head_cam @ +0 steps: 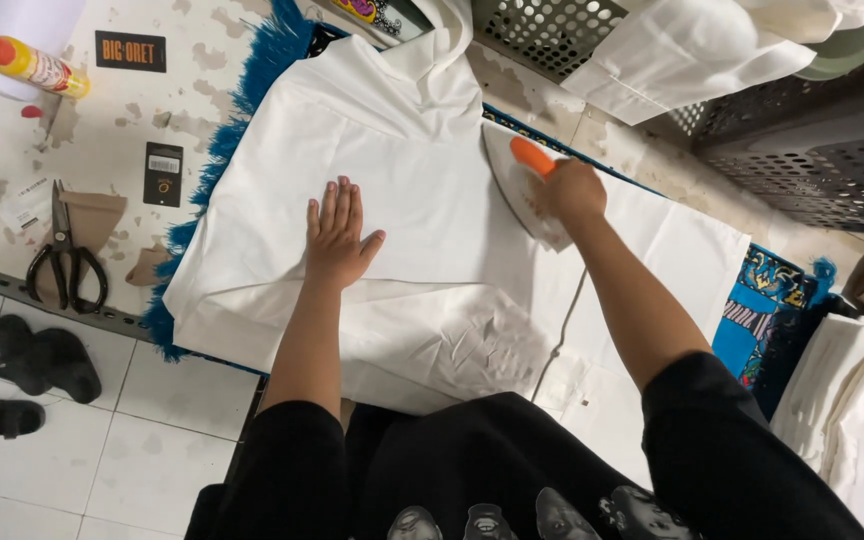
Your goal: Ironing a white garment on a mat and then folding it neatly.
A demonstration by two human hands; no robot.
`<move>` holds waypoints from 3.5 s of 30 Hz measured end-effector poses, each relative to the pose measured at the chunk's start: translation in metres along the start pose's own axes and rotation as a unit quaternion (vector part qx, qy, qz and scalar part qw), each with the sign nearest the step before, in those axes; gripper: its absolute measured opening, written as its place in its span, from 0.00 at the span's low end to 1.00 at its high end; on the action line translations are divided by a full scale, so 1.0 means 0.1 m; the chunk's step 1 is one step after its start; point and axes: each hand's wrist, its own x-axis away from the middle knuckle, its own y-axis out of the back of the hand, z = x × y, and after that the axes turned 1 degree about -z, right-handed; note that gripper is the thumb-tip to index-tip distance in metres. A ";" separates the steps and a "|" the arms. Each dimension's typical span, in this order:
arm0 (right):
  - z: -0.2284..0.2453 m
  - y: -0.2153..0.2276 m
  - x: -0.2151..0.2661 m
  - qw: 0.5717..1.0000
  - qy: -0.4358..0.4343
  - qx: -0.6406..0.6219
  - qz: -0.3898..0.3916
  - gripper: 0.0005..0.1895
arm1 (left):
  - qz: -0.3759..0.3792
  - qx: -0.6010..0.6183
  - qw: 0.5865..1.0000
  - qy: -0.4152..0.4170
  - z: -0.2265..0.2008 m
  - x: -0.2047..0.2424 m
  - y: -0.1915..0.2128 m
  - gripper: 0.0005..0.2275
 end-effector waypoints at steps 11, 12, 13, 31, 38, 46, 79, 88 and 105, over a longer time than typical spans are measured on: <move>-0.52 -0.47 0.67 0.992 0.049 0.050 0.104 0.22 | 0.006 0.018 1.000 -0.005 0.00 0.01 0.07 0.37; -0.64 -0.53 0.86 0.989 0.045 0.066 0.125 0.22 | 0.008 0.020 1.000 -0.002 0.00 0.01 0.07 0.37; -0.84 -0.52 0.94 0.990 0.039 0.066 0.122 0.22 | 0.008 0.022 1.000 -0.008 0.00 0.00 0.06 0.37; -3.52 -1.03 1.08 0.956 -0.159 -0.247 0.004 0.16 | -0.005 0.011 1.000 -0.003 -0.06 0.01 0.10 0.38; -3.51 -1.20 1.74 0.984 -0.166 -0.035 0.061 0.25 | -0.010 -0.009 1.000 -0.003 0.13 -0.26 -0.15 0.39; -4.85 -1.41 0.98 0.928 -0.319 -0.088 -0.169 0.26 | -0.230 -0.032 0.972 -0.023 -0.75 0.34 -0.02 0.34; -4.58 -2.59 2.91 0.611 -0.270 -0.608 -0.428 0.35 | -0.029 0.618 0.762 0.190 -1.37 3.27 -0.41 0.16; -3.67 -2.77 3.01 0.590 -0.570 -0.467 -0.328 0.18 | -0.153 0.500 0.852 -0.026 -0.92 1.46 0.98 0.09; -3.31 -1.04 -0.12 0.902 -0.050 0.220 -0.368 0.17 | -0.255 0.074 0.960 -0.089 -0.70 -1.73 0.92 0.32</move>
